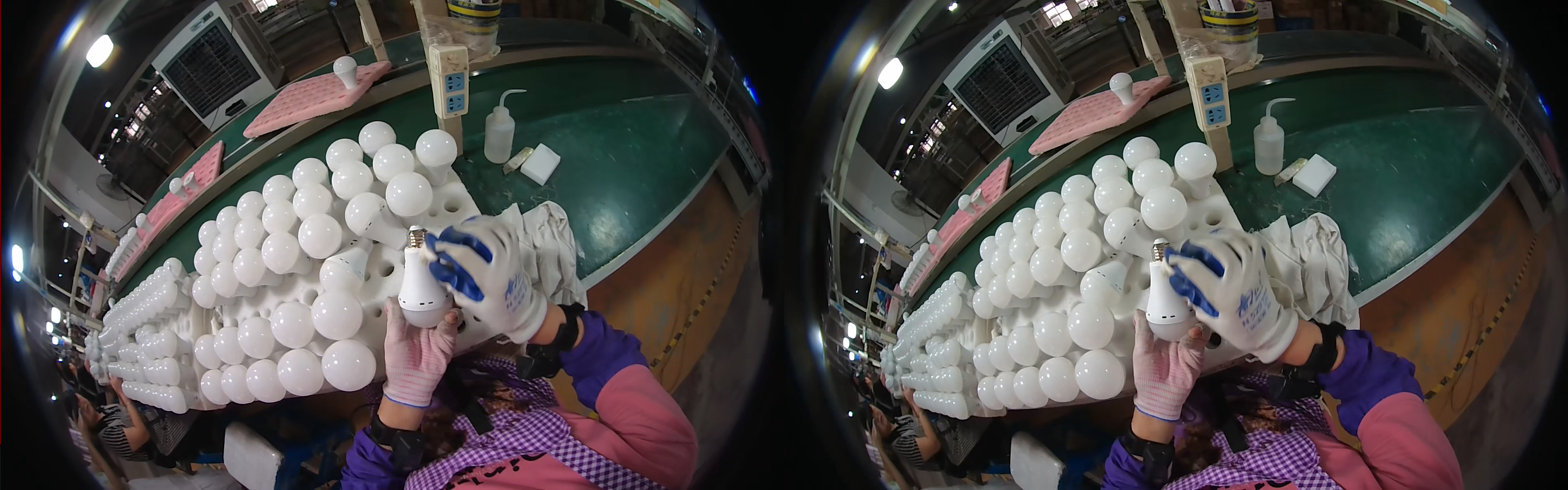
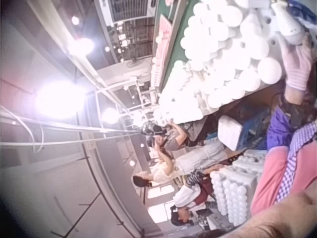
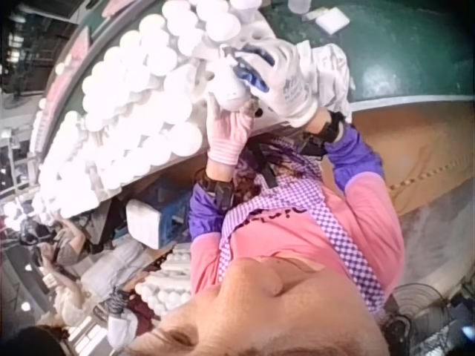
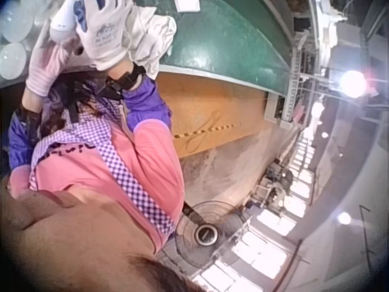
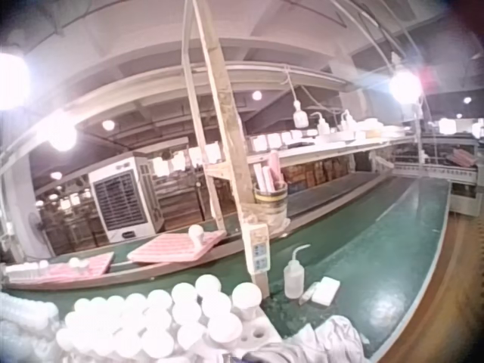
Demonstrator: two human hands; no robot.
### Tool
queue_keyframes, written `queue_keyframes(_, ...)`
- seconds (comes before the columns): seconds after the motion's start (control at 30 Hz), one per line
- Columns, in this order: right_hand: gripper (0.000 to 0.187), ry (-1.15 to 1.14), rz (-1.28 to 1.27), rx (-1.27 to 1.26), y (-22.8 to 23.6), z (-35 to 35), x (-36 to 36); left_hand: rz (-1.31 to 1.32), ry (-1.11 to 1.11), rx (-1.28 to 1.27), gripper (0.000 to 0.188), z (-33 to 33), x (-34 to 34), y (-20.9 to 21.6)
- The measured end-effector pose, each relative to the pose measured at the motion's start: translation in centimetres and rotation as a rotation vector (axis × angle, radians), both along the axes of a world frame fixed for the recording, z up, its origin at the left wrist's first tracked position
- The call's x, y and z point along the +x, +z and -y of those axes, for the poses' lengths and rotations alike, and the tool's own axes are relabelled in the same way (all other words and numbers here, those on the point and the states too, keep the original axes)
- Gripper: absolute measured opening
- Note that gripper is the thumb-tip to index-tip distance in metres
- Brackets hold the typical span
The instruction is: The recorder is assembling and cleaning light bulb components at a workstation in a manufacturing environment.
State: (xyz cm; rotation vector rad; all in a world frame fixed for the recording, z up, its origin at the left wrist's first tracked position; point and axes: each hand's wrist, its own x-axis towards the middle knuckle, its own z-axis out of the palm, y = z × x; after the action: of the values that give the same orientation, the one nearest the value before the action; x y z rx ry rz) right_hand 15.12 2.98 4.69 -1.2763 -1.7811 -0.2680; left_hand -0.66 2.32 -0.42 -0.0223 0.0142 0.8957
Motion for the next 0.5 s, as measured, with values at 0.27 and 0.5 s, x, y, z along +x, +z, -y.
queue_keyframes(0.27, 0.04, 0.004, -0.038, -0.032, 0.4, -0.9, 1.6, -0.106, 0.015, -0.085, 0.059, 0.0, 0.0, 0.6)
queue_keyframes(0.5, 0.037, -0.246, -0.094, -0.12, -4.4, -8.6, 11.2, 0.03, -0.077, -0.086, 0.061, -0.1, 0.1, 1.2)
